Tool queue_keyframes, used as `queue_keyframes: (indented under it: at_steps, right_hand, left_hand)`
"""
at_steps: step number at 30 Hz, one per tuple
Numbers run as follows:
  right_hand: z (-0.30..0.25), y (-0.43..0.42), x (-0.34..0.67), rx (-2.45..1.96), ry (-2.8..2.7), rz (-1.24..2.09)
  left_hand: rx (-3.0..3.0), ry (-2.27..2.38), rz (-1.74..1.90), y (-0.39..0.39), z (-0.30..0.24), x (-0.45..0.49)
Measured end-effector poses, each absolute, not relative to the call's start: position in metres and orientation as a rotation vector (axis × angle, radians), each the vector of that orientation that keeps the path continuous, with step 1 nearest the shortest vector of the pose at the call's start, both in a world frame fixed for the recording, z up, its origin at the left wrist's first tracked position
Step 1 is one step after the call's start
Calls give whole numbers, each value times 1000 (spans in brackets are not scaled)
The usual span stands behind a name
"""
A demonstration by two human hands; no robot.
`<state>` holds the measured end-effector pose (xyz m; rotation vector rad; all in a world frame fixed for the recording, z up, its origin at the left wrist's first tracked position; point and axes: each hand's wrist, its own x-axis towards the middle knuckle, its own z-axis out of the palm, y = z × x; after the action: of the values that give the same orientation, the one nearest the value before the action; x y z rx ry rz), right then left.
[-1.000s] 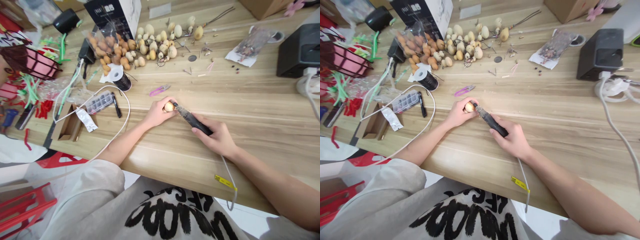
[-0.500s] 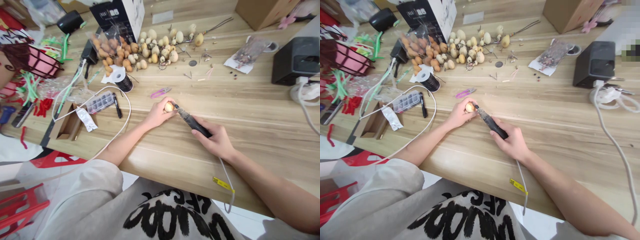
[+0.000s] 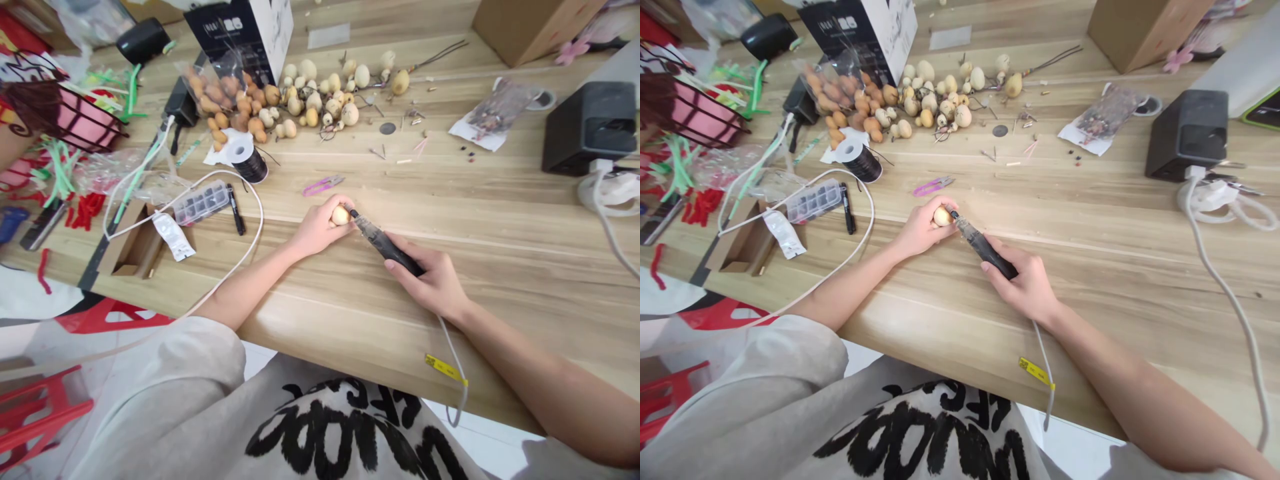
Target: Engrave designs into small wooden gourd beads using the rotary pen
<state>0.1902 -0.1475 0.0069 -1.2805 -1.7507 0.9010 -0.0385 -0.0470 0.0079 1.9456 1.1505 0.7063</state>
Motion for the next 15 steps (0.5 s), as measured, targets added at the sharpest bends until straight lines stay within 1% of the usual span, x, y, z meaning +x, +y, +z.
queue_keyframes:
  at_steps: [15]
  right_hand:
    - [8,-148,190,-1274,-1765,873]
  left_hand:
    - [1923,1140,712,-48,8,-40]
